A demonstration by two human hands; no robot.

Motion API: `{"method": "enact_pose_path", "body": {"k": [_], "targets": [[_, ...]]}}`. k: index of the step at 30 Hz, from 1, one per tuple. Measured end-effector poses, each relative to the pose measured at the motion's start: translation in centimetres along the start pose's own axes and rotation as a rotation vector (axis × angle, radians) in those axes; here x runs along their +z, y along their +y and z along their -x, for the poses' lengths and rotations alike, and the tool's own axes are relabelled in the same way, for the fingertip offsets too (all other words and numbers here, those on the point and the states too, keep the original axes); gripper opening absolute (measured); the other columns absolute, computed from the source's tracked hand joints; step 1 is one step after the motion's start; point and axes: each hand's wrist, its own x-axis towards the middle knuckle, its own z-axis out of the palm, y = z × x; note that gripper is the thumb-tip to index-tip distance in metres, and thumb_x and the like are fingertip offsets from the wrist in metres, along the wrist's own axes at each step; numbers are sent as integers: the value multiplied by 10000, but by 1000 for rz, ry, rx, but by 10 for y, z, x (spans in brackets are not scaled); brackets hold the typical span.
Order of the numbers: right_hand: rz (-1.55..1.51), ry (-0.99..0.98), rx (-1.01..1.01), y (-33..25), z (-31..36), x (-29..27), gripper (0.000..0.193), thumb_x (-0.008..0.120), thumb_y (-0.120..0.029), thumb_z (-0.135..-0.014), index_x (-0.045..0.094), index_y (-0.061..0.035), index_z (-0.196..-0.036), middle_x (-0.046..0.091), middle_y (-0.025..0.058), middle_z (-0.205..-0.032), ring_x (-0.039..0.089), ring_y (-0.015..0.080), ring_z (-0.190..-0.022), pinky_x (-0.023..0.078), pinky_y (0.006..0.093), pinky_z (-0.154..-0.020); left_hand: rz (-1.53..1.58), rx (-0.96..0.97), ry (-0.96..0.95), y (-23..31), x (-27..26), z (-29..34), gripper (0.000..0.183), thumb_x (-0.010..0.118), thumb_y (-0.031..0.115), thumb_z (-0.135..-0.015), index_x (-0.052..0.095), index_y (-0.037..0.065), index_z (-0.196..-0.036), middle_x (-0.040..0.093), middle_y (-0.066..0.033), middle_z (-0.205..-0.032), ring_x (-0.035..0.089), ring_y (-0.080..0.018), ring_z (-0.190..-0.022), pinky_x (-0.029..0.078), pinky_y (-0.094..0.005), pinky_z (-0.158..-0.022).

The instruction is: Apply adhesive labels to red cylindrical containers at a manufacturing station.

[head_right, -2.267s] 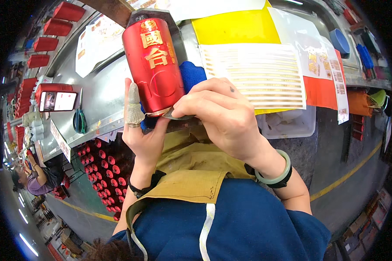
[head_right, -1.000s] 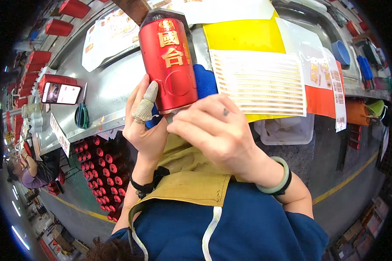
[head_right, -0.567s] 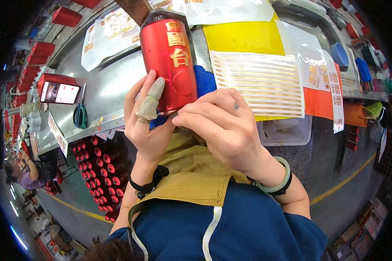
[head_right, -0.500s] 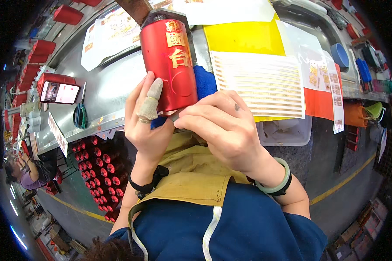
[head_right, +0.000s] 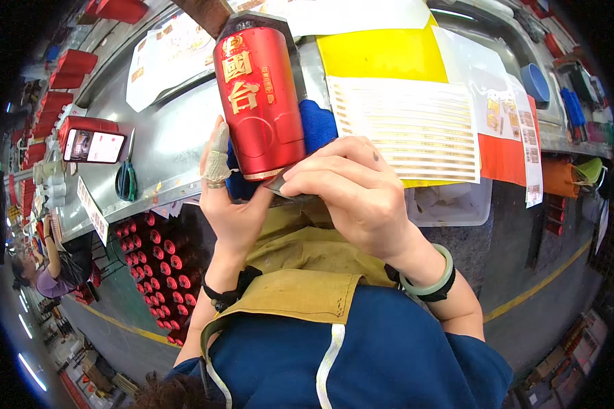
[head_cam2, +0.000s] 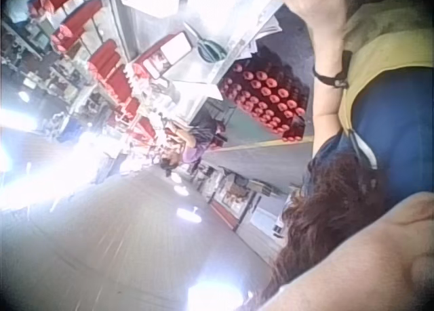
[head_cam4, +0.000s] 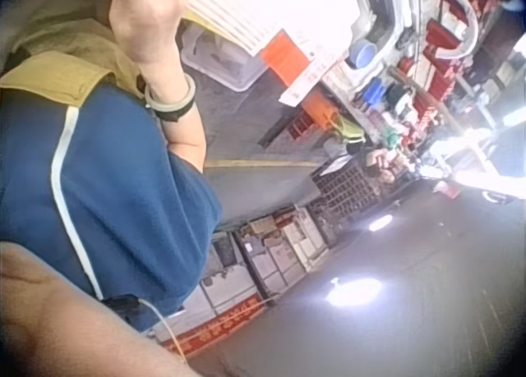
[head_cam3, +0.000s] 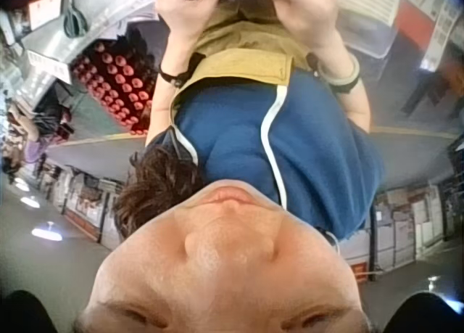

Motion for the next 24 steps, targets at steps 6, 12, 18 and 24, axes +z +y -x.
{"method": "enact_pose_path", "body": {"k": [6,12,18,24], "targets": [[-58,-6,36,6,3,-3,273,704,79,-735,784,-79,-943,780,38,-961,694,237,-911,538,340,-830,-166,90,21,-1,1,-2,771,888,101,-760,567,-41,-1446,596,-252,-1465,586,-422,-1339,399,-554,-1184],[-108,-153,115,11,4,-20,341,710,145,-705,769,-56,-973,758,58,-923,697,251,-878,552,370,-816,-85,50,-5,-5,2,-2,849,915,113,-747,522,-26,-1487,538,-242,-1525,564,-417,-1357,434,-482,-1156],[39,60,-16,17,-58,-29,266,722,123,-773,754,-40,-981,746,93,-910,693,282,-846,553,380,-779,54,-78,-18,-5,1,-9,967,975,140,-701,490,-39,-1518,594,-197,-1478,611,-313,-1321,493,-398,-1093],[146,42,-225,43,-94,-10,224,687,72,-797,749,-66,-963,744,69,-927,682,273,-891,538,385,-813,4,-29,-30,-3,-1,-14,952,984,154,-696,512,-37,-1501,617,-194,-1442,632,-315,-1280,495,-405,-1089]]}}
